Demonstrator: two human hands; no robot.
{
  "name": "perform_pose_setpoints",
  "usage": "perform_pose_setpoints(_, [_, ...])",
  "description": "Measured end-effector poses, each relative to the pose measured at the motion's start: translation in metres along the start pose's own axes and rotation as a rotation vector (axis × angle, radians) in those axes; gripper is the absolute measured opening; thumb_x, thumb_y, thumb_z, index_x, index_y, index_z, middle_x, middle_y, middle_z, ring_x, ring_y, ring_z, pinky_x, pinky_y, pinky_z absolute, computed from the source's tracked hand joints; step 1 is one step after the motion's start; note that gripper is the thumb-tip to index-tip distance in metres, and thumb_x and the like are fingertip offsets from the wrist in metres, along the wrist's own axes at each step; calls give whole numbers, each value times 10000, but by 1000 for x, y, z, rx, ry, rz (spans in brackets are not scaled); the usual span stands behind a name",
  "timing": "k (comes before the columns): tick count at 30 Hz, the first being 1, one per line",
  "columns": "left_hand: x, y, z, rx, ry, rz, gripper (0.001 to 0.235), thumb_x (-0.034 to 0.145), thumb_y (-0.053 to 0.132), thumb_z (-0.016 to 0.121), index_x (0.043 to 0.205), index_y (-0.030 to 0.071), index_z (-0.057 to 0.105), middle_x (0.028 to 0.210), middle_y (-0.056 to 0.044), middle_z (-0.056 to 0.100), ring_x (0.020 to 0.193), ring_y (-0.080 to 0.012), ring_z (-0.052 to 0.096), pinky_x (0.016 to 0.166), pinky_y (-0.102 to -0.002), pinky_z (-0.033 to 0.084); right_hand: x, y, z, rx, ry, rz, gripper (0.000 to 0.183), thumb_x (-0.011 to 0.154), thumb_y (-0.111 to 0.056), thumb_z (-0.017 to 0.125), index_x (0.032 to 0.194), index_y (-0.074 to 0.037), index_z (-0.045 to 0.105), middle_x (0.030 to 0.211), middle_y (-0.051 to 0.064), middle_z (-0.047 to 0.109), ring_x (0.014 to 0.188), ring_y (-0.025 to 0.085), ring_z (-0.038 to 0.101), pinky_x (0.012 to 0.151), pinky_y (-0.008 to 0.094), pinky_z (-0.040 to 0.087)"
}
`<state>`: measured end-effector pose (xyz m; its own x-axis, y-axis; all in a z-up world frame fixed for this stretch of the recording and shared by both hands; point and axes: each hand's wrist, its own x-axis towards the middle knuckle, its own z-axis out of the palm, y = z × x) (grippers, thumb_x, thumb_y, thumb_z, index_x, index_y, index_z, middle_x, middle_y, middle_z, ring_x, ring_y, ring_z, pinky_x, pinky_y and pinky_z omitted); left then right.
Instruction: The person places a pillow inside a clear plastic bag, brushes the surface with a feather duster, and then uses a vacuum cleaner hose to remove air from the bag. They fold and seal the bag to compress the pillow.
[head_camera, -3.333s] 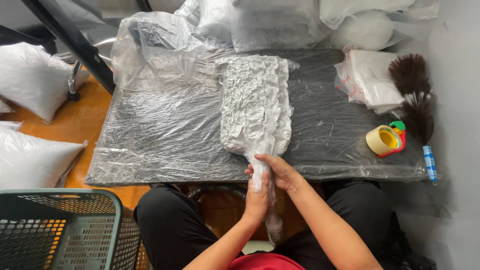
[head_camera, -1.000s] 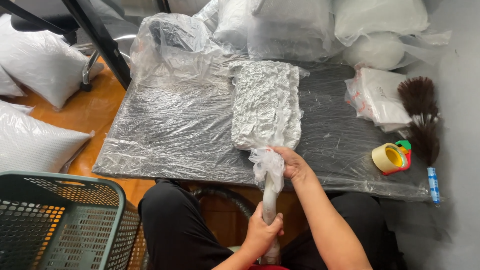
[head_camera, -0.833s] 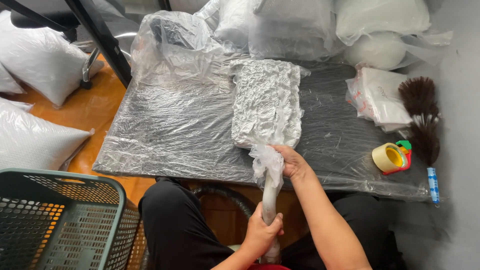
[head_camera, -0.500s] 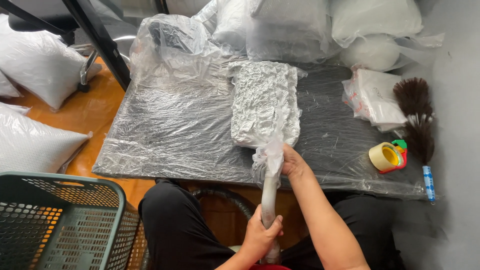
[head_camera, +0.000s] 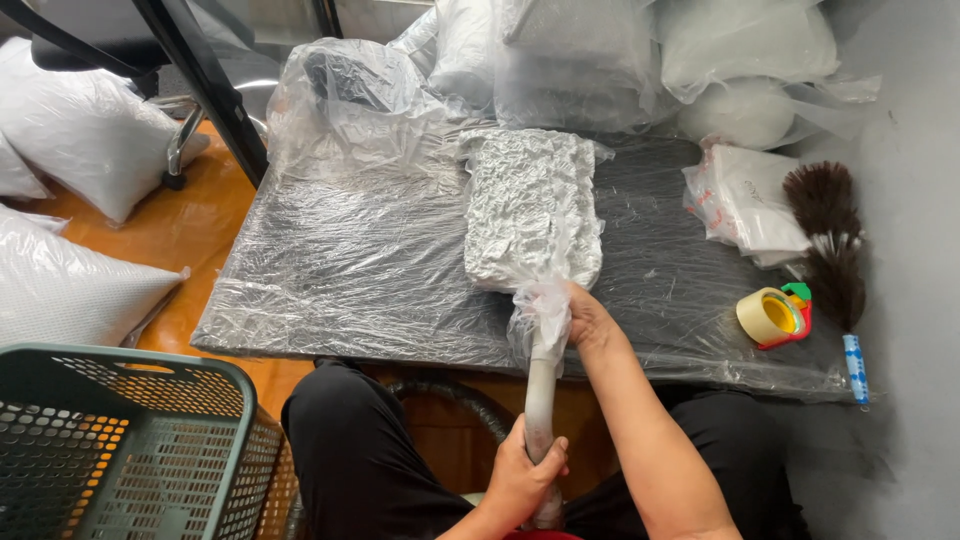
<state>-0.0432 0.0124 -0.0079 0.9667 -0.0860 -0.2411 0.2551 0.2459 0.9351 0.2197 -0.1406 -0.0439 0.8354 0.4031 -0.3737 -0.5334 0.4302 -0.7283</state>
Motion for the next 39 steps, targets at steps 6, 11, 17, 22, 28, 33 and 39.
perform_pose_setpoints(6, [-21,-12,-1,44,-103,159,308,859,73,717,1156,35,647,787,-25,681,648,-104,613,638,-241,531,2,-10,-9,-49,40,-47,487,854,-349,681,1190,4,677,957,153,747,792,260,717,681,379,603])
perform_pose_setpoints(11, [-24,-28,-14,-30,-115,170,375,893,44,734,1262,40,664,820,-37,720,743,-105,693,703,-243,583,47,0,-48,-78,182,13,456,933,-366,644,1175,21,630,845,179,697,655,235,659,513,354,535])
perform_pose_setpoints(17, [-15,-14,-31,-154,202,-134,309,897,157,721,1167,8,696,928,-127,820,661,-154,673,569,-265,569,26,-2,-33,-43,86,49,345,919,-133,658,1214,28,581,895,141,672,608,184,622,492,291,533])
perform_pose_setpoints(22, [-11,-39,-38,23,312,-126,263,881,233,750,1080,63,774,982,-88,788,892,-164,740,822,-278,602,-1,-21,13,-749,362,135,315,831,-139,675,1021,112,689,881,199,695,725,257,651,580,363,526])
perform_pose_setpoints(28, [-23,-2,-38,-215,265,-446,501,917,305,664,1222,-92,639,1097,-224,722,917,-267,726,770,-340,643,-6,-32,20,-1178,286,161,314,891,-158,535,966,67,741,959,150,753,908,244,675,882,343,525])
perform_pose_setpoints(33, [-21,16,-32,-327,394,-535,583,969,348,582,1187,-190,628,1115,-283,700,992,-330,723,851,-371,633,2,-24,5,-1517,350,157,419,898,-243,515,1082,71,722,1033,202,748,930,340,713,885,415,553])
perform_pose_setpoints(39, [0,-13,-36,-464,471,-560,691,1018,420,464,1303,-208,508,1270,-342,604,1155,-414,654,975,-470,594,1,-20,8,-1693,415,199,457,896,-229,487,1154,83,699,1164,250,721,1072,422,687,971,477,523])
